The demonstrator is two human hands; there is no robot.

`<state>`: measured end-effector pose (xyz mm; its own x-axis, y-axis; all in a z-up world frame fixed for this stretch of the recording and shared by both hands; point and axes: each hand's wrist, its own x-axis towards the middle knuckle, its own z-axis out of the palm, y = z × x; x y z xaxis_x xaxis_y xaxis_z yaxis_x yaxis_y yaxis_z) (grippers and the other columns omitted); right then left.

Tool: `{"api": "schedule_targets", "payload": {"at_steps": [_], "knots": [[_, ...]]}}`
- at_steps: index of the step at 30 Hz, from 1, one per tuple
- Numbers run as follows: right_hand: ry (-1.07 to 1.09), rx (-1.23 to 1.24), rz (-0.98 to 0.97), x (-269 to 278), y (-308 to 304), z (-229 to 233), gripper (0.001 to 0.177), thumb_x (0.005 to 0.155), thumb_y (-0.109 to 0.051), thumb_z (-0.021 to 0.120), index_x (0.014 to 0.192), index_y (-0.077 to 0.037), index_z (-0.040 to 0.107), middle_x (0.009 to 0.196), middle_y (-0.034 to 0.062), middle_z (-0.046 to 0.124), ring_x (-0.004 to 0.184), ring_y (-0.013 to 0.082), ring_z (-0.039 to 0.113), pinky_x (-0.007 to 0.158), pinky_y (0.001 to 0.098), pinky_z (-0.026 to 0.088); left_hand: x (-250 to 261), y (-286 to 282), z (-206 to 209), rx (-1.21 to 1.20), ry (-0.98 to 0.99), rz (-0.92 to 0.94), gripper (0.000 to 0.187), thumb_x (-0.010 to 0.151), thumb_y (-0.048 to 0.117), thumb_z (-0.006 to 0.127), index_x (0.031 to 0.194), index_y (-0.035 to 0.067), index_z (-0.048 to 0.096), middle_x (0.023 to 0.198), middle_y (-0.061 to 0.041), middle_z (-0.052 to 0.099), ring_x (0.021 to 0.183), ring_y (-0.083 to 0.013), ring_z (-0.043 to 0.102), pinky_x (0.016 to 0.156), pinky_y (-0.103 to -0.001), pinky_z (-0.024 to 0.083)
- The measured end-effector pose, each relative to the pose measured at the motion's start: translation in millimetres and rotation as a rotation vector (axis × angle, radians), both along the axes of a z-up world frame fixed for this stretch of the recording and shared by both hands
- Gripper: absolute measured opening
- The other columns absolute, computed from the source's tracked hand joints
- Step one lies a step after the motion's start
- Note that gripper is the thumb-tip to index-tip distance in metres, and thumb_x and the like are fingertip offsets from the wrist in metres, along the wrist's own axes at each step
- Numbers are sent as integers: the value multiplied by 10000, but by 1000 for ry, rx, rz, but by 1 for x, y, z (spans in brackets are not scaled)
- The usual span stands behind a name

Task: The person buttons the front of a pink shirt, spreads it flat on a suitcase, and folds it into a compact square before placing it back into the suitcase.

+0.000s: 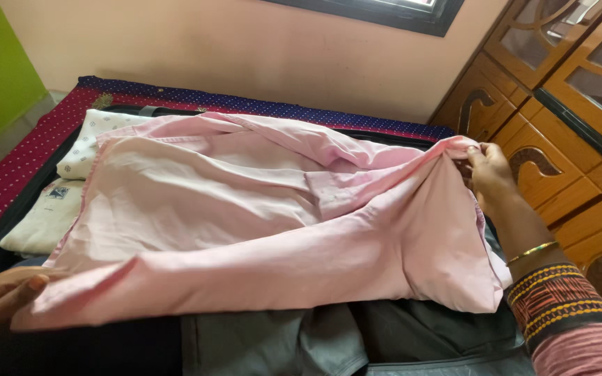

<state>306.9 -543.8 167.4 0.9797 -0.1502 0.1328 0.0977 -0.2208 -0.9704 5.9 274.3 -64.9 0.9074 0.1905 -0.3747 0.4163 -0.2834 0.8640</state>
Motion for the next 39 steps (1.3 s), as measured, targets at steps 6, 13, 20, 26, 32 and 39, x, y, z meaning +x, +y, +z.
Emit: {"api": "schedule_targets", "payload": {"at_steps": [6,13,20,26,32,39], "knots": [[61,-620,-26,-42,-16,-31,801,909,-397,756,1479,10,368,1207,186,654,1026,204,651,817,337,546,-7,3,8,267,-116,-144,925,722,379,841,1520,21,540,1282,-221,716,1240,-337,669,1089,-468,488],[308,-580,-79,-79,-25,-34,1081,792,-436,807,1603,-8,235,1186,266,706,1012,312,666,813,449,549,11,-87,75,384,-92,138,832,949,575,612,1627,108,495,1225,-283,715,1113,-387,730,927,-503,618],[200,-309,54,-66,-26,-49,1062,710,-305,877,1559,-25,304,1365,166,609,1226,256,610,924,380,526,29,-134,125,872,-25,-162,745,715,577,777,1389,276,682,1200,-77,793,1046,-214,802,956,-374,634],[218,-244,-10,-38,-31,-62,673,830,-275,814,1382,19,566,1259,123,680,1068,215,648,853,356,535,41,-119,139,752,121,-123,360,904,341,730,1219,194,823,1039,-83,839,866,-199,810,844,-315,635],[129,-253,-33,-13,-54,-42,431,1031,-286,695,1257,81,705,1094,137,719,854,159,639,753,302,523,39,-100,148,403,-237,-87,312,941,245,682,1172,75,805,949,-148,811,812,-240,809,796,-375,631],[181,-97,-63,-8,-44,21,344,1051,-281,598,1273,-24,653,1062,85,702,847,163,661,718,336,556,79,-96,194,230,-214,113,325,960,237,665,1153,4,783,914,-192,787,791,-278,787,774,-443,636]]}}
